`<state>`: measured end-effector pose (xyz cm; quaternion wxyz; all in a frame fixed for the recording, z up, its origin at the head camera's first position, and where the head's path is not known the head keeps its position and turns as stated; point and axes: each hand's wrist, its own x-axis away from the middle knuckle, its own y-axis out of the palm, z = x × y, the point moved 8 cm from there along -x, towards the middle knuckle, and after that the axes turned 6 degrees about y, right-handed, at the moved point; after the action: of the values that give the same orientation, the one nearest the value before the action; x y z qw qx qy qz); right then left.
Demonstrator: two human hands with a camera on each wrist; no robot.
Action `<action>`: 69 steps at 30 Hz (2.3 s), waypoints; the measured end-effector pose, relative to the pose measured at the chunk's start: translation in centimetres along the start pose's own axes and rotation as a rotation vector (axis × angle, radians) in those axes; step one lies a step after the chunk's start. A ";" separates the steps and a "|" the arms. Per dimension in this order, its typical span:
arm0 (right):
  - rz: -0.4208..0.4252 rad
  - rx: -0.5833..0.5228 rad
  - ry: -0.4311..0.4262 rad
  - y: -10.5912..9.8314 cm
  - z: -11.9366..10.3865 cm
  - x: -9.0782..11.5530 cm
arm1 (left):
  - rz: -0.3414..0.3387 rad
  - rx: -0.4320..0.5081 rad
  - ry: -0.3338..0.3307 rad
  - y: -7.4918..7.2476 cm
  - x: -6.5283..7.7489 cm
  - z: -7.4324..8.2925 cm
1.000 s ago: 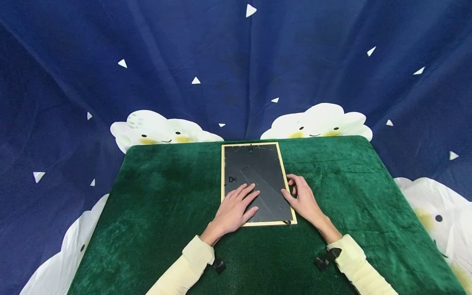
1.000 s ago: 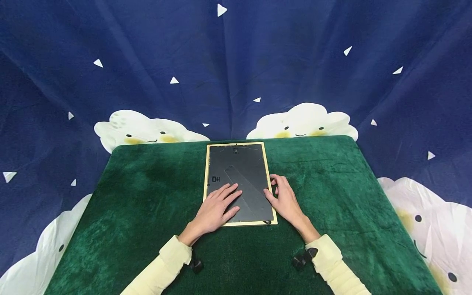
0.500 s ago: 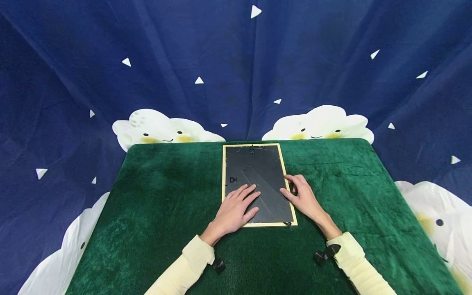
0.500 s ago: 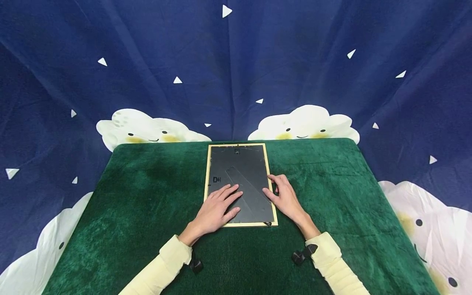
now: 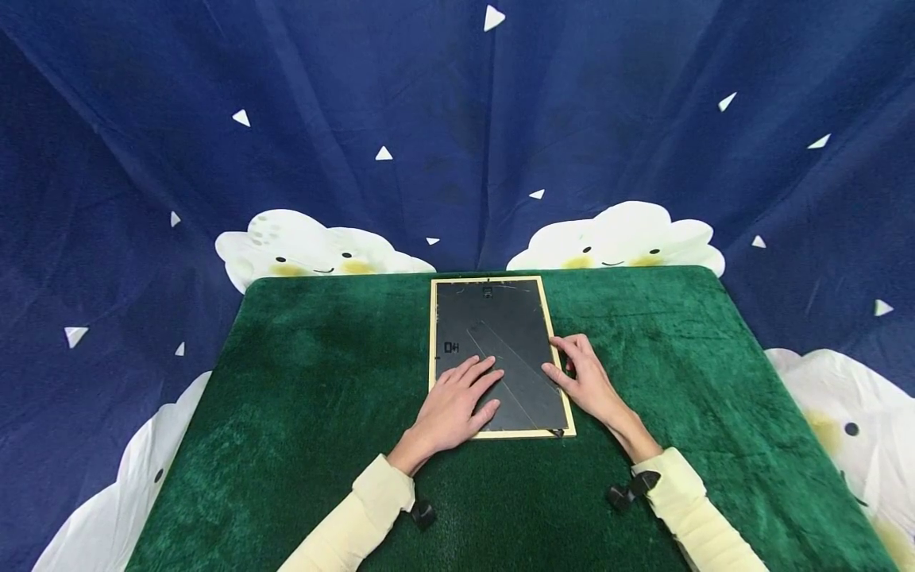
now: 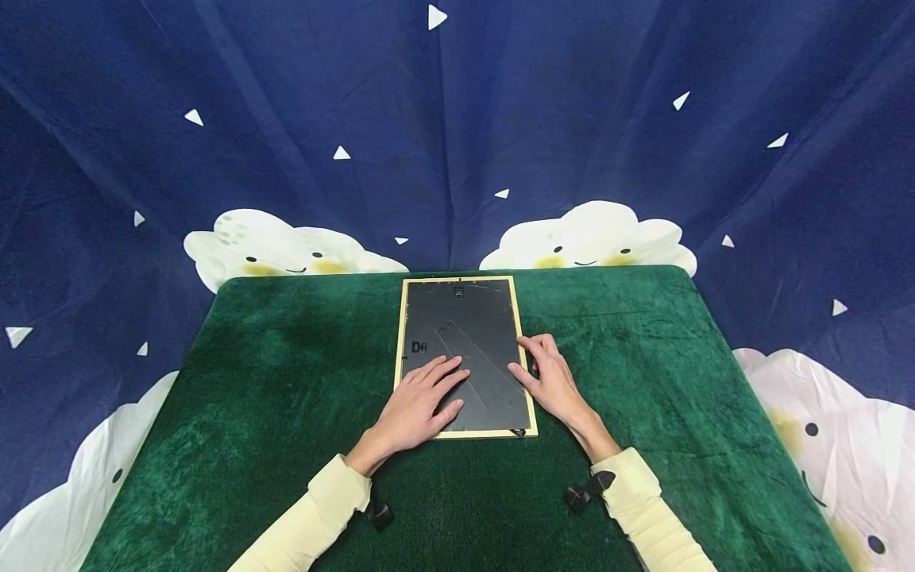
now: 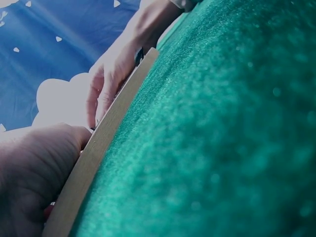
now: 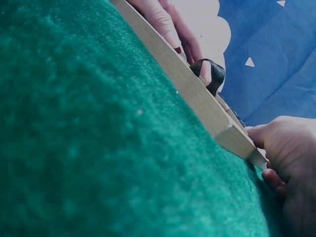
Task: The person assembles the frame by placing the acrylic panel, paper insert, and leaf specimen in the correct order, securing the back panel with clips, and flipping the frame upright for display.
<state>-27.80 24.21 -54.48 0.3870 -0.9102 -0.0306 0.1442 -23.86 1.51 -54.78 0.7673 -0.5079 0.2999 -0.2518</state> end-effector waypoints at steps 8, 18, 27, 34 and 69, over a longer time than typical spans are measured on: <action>-0.015 0.121 -0.029 -0.1 -0.9 -0.1 | -0.023 0.004 -0.012 0.1 0.0 -0.1; -0.033 0.457 -0.071 0.5 -1.7 -0.6 | -0.024 -0.005 -0.017 0.2 0.0 -0.1; -0.037 0.630 -0.139 0.9 -3.2 -0.6 | -0.014 -0.022 -0.011 0.1 0.0 0.0; 0.035 0.742 -0.217 1.3 -5.0 -1.1 | -0.012 -0.037 -0.013 0.2 0.0 0.0; -0.250 0.232 -0.212 2.7 -3.5 -10.7 | -0.028 -0.018 -0.014 0.2 0.1 -0.2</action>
<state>-37.18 18.08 -51.54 0.4987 -0.8284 -0.1669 0.1926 -23.90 1.42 -55.01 0.7612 -0.5205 0.2896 -0.2564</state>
